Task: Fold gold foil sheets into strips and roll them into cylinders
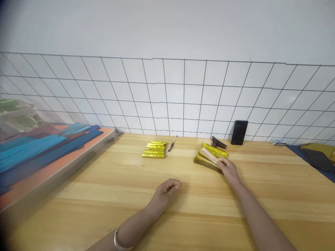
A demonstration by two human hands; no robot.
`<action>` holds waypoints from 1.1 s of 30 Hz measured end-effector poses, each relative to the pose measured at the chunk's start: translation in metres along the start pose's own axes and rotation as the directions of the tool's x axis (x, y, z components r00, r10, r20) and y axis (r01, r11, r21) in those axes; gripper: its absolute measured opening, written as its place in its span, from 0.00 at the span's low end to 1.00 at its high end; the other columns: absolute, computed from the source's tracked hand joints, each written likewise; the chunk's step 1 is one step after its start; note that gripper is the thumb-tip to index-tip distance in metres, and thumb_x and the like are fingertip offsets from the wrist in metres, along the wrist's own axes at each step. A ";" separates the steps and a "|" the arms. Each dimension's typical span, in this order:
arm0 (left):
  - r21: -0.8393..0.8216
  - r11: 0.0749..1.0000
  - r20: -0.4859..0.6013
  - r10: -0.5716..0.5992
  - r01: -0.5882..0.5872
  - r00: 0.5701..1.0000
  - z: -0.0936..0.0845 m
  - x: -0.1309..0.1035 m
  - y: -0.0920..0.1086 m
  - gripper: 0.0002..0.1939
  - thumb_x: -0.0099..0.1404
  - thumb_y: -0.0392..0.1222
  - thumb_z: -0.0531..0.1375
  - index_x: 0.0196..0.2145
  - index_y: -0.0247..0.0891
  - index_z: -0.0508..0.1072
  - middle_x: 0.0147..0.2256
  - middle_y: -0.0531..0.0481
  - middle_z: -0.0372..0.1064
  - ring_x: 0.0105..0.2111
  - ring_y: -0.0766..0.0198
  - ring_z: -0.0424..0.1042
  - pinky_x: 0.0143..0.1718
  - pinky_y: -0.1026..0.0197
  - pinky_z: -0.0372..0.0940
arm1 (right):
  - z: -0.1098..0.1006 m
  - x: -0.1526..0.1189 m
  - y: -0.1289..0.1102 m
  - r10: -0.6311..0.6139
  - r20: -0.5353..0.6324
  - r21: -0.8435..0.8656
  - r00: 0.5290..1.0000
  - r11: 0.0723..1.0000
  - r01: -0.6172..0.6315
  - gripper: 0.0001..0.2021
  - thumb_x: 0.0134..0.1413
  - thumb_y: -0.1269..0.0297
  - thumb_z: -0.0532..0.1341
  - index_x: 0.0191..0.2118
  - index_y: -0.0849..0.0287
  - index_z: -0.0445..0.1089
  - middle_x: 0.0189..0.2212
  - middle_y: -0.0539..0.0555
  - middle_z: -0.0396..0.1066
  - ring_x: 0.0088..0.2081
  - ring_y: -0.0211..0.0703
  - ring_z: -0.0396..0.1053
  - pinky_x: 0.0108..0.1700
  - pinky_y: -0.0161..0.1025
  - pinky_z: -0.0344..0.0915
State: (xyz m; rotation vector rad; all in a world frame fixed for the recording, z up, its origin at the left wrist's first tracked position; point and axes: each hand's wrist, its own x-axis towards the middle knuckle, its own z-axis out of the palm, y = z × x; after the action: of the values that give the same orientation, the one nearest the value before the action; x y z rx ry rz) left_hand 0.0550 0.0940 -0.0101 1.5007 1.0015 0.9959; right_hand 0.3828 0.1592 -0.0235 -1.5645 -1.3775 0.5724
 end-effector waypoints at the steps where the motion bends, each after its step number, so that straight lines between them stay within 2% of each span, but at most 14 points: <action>1: 0.007 1.000 -0.001 -0.001 0.001 1.000 0.000 0.000 0.000 0.11 0.61 0.47 0.55 0.31 0.36 0.70 0.31 0.48 0.67 0.34 0.62 0.65 0.38 0.62 0.60 | 0.000 0.000 0.001 0.003 -0.007 0.007 1.000 1.000 -0.003 0.13 0.47 0.52 0.58 0.32 0.56 0.72 0.31 0.50 0.74 0.35 0.47 0.69 0.39 0.39 0.62; 5: 0.033 0.999 0.000 -0.003 0.003 1.000 -0.001 0.000 -0.001 0.12 0.62 0.47 0.55 0.31 0.36 0.70 0.31 0.48 0.67 0.34 0.62 0.66 0.38 0.63 0.60 | 0.001 0.001 0.003 0.009 -0.026 0.029 1.000 1.000 -0.008 0.14 0.47 0.52 0.58 0.32 0.57 0.71 0.29 0.49 0.73 0.33 0.45 0.68 0.37 0.38 0.62; 11: 0.022 1.000 0.003 -0.003 0.003 1.000 0.000 0.000 -0.003 0.11 0.62 0.47 0.55 0.32 0.36 0.71 0.32 0.48 0.68 0.35 0.62 0.66 0.38 0.63 0.60 | 0.001 -0.001 -0.003 -0.004 -0.007 0.023 1.000 1.000 0.004 0.14 0.47 0.51 0.60 0.32 0.57 0.71 0.35 0.51 0.74 0.37 0.46 0.68 0.40 0.38 0.62; 14: 0.015 1.000 -0.002 0.003 -0.003 1.000 0.000 0.000 -0.002 0.11 0.62 0.47 0.56 0.32 0.36 0.71 0.32 0.48 0.69 0.35 0.62 0.66 0.38 0.62 0.61 | 0.000 -0.002 -0.005 -0.018 -0.007 -0.002 1.000 1.000 0.018 0.15 0.49 0.49 0.58 0.31 0.57 0.71 0.33 0.51 0.74 0.37 0.47 0.68 0.41 0.39 0.61; 20: 0.019 1.000 -0.007 0.001 -0.001 1.000 0.000 0.000 -0.001 0.11 0.62 0.47 0.56 0.32 0.36 0.71 0.32 0.48 0.69 0.35 0.62 0.66 0.38 0.62 0.60 | -0.002 0.000 -0.002 -0.040 -0.001 -0.087 0.999 0.995 0.040 0.18 0.51 0.47 0.54 0.29 0.58 0.69 0.28 0.51 0.72 0.34 0.47 0.68 0.39 0.39 0.63; 25: 0.002 1.000 0.002 0.022 -0.022 1.000 -0.001 0.000 -0.005 0.11 0.62 0.46 0.56 0.32 0.36 0.71 0.32 0.48 0.69 0.35 0.62 0.66 0.38 0.62 0.60 | 0.001 0.001 -0.001 -0.095 0.065 -0.174 0.993 0.979 0.105 0.13 0.47 0.51 0.59 0.34 0.55 0.70 0.37 0.52 0.73 0.39 0.48 0.69 0.42 0.42 0.63; 29: -0.007 1.000 0.011 0.030 -0.029 0.999 -0.001 0.000 -0.007 0.11 0.63 0.46 0.55 0.32 0.36 0.71 0.33 0.48 0.68 0.35 0.62 0.66 0.39 0.62 0.60 | 0.004 0.001 -0.004 -0.165 0.106 -0.240 0.981 0.953 0.186 0.12 0.45 0.52 0.60 0.30 0.54 0.71 0.40 0.53 0.72 0.42 0.50 0.68 0.46 0.43 0.62; 33: -0.012 1.000 0.009 0.029 -0.029 1.000 -0.001 0.000 -0.005 0.11 0.62 0.46 0.55 0.32 0.36 0.71 0.32 0.48 0.68 0.35 0.62 0.66 0.39 0.62 0.60 | 0.002 -0.002 -0.005 -0.190 0.087 -0.318 0.978 0.925 0.208 0.12 0.50 0.52 0.56 0.34 0.53 0.71 0.34 0.52 0.74 0.36 0.50 0.69 0.41 0.44 0.64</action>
State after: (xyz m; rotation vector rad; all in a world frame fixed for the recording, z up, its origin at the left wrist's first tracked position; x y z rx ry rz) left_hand 0.0530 0.0946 -0.0151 1.5129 0.9684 1.0134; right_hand 0.3783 0.1572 -0.0200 -1.6477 -1.7172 0.2724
